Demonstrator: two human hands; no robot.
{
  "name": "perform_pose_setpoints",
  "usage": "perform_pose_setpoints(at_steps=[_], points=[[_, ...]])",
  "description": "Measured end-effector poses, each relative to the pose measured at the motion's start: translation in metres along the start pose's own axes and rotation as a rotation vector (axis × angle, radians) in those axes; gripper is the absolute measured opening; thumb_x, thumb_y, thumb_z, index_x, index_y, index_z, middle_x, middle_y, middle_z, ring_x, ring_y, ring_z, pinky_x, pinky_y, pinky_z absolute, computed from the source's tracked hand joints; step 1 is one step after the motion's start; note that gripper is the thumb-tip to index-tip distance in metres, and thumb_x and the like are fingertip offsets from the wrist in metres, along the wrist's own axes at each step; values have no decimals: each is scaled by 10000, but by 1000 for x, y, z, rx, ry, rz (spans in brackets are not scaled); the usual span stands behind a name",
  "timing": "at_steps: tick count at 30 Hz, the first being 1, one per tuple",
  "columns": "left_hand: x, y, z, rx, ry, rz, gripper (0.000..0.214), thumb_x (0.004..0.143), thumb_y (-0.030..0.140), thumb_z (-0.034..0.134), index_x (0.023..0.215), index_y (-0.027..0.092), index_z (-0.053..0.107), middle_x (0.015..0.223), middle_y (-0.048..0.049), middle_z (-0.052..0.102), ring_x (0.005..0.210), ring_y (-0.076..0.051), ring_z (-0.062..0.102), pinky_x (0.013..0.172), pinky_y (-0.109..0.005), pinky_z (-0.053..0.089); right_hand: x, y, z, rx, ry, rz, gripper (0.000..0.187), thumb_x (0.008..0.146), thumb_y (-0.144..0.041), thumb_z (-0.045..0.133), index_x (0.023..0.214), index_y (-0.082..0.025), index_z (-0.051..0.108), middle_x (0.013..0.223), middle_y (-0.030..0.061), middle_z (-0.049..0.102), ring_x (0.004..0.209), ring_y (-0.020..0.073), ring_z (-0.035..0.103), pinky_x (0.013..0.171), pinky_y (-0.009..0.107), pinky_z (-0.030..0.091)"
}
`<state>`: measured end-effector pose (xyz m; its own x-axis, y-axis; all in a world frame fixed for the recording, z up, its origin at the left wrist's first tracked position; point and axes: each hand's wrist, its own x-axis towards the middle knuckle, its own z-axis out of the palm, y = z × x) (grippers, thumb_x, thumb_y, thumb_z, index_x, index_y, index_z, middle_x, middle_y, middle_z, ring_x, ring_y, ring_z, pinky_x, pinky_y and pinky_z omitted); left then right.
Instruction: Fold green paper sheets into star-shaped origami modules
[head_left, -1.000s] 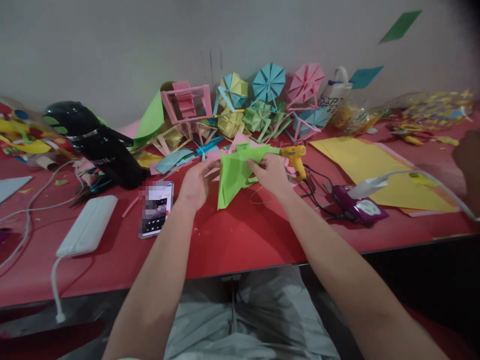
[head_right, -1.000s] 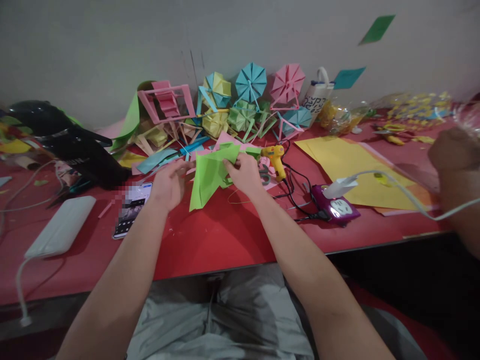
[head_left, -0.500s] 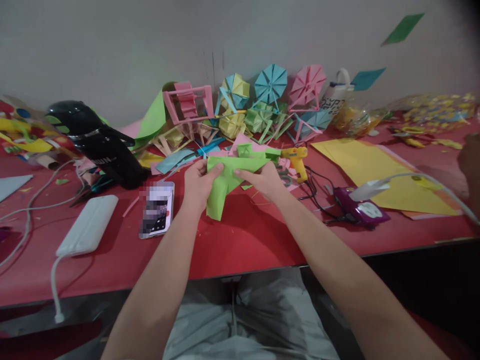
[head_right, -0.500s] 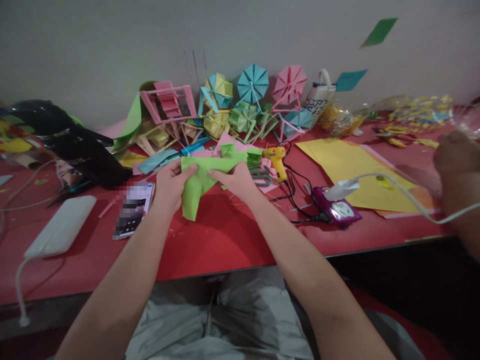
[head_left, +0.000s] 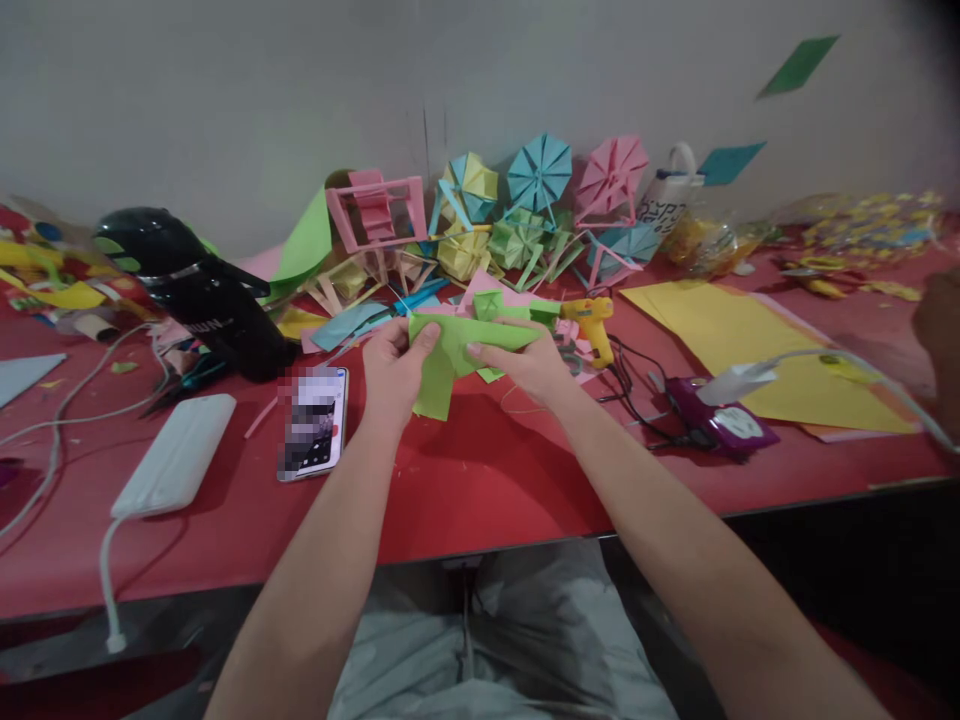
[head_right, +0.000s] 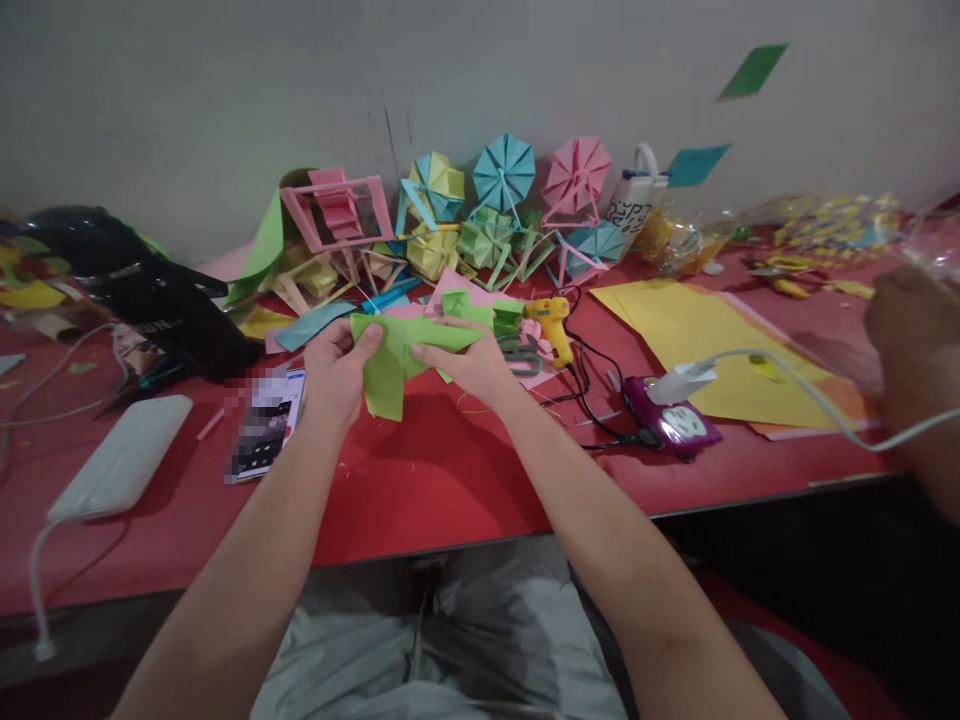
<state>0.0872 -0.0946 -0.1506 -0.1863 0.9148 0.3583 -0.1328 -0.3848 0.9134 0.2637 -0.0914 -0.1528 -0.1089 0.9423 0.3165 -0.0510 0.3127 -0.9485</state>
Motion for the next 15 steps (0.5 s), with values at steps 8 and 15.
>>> perform_pose_setpoints(at_steps=[8,15], points=[[-5,7,6,-154,-40,-48,356,654,433,903,678,182,652,657,35,625,602,-85,553,593,-211,468,2,4,4,-49,46,-201,301,719,-486,845,849,-230,753,887,24,729,857,208,683,846,377,592],[0,8,0,-160,-39,-2,267,679,430,892,759,209,767,755,13,715,693,-104,633,680,-232,521,1,1,1,-51,40,-207,270,738,-455,838,867,-238,743,874,17,725,830,196,677,810,357,593]])
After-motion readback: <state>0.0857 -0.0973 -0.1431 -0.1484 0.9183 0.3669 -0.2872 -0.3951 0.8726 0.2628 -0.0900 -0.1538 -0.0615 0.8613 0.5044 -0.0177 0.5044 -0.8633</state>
